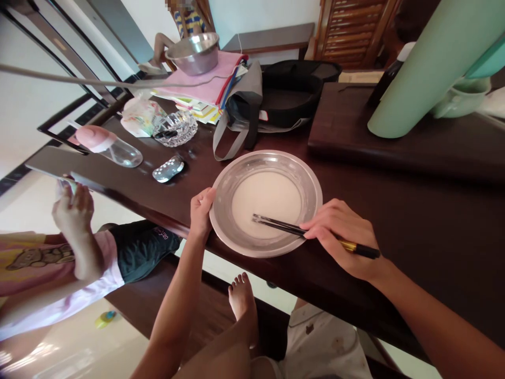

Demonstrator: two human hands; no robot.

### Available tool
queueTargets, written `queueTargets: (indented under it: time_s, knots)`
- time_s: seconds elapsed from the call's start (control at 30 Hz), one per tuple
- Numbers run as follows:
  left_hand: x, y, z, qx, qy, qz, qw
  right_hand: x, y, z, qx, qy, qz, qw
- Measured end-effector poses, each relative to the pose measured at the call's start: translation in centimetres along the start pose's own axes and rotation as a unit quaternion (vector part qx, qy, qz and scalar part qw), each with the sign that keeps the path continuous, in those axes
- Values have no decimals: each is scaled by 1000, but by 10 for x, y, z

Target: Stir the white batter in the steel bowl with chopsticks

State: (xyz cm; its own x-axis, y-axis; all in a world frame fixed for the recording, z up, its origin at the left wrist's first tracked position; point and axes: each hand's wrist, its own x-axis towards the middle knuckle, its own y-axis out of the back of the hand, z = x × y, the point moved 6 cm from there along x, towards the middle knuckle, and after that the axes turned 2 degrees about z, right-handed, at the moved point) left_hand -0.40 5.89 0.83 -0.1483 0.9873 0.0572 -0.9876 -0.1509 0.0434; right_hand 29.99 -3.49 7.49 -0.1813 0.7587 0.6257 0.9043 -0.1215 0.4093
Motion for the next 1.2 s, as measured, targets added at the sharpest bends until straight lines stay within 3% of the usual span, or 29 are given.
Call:
queueTargets:
  time_s: [0.07,0.17,0.33,0.47,0.63,0.8,0.93,1.1,1.2]
  knots:
    - [0,0,1,-4,4,5,1000,0,1,2,-18,-10,10,1000]
    - [-1,-1,2,-3,7,7,1000,-1,10,7,-12,-34,75,997]
    - [-1,-2,3,-9,3,3,1000,0,0,4,-21,-11,-7,1000]
    - [-1,-2,2,-2,-3,-4,1000,0,10,8,-24,-45,76,996]
    - [-1,-1,1,-5,8,6,1000,0,-1,4,-11,-14,-8,1000]
    - [-1,-1,1,-9,9,4,1000,-1,10,10,-15,-48,71,996]
    - [0,-1,0,-13,7,3,1000,1,0,4,-16,-1,-5,1000]
    - [0,-1,0,-7,3,-3,1000,0,11,8,-23,-37,81,996]
    - [0,-1,0,-2,1,-3,1000,0,3,4,-1,-13,27,1000]
